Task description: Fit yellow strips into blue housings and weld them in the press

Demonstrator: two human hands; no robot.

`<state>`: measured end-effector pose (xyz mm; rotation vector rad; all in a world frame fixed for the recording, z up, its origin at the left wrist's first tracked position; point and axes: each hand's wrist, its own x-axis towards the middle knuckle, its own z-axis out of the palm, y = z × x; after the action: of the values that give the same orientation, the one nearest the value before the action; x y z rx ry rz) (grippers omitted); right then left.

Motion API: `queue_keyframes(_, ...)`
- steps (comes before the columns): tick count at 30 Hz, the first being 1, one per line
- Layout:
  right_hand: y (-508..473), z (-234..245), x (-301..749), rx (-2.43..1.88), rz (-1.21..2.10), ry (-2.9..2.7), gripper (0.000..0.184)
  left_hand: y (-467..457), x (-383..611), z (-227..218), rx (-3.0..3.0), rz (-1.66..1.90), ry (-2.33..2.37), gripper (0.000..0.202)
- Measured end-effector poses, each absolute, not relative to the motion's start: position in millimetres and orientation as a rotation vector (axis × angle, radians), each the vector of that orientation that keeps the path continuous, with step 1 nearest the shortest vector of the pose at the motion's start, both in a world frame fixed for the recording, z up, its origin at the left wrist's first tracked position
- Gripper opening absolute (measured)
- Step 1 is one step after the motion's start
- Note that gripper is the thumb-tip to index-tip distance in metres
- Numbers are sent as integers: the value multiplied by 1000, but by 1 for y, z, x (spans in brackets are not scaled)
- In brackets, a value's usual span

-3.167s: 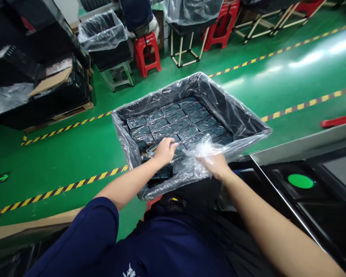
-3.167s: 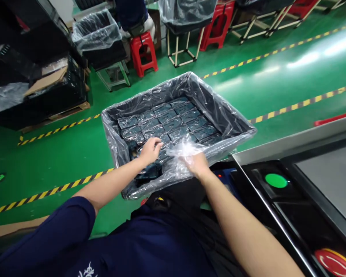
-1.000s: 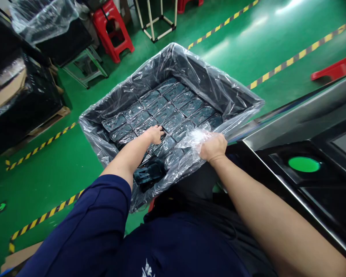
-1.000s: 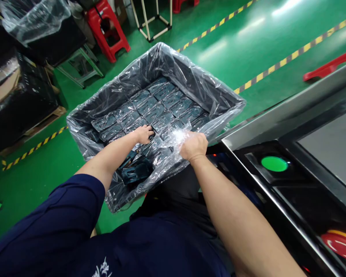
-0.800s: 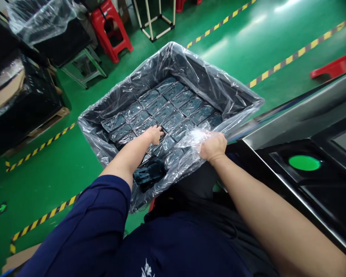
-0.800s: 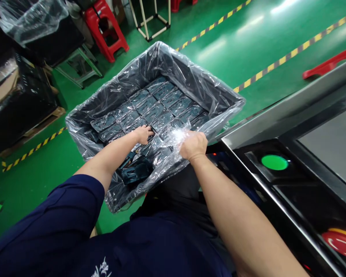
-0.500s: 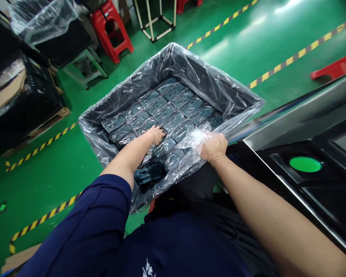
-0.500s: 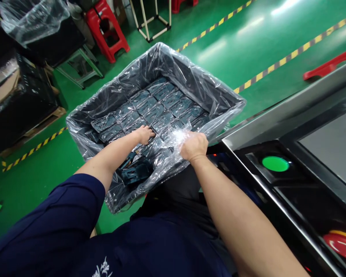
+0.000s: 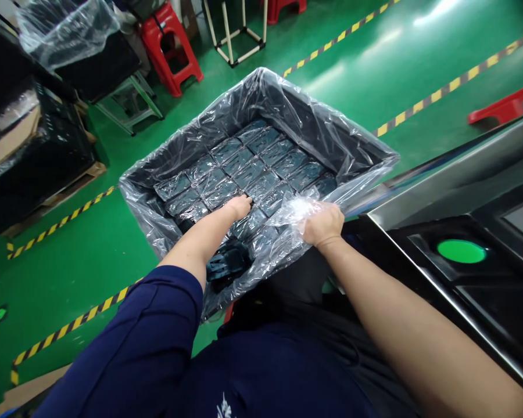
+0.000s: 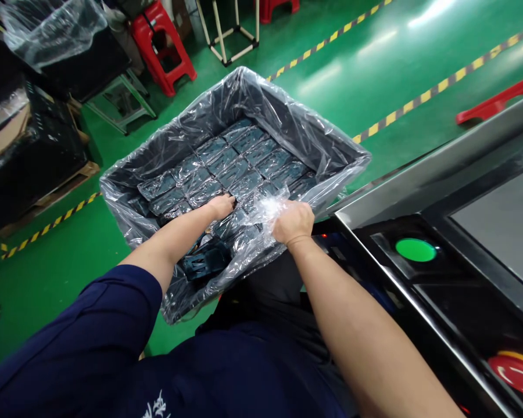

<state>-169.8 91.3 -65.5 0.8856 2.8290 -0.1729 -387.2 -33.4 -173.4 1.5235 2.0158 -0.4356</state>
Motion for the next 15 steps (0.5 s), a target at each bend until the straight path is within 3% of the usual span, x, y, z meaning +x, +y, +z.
queue_keyframes(15,92,-63,-171,927,-168,2841,19,-32,-370,-168,1426,-505,2085,35)
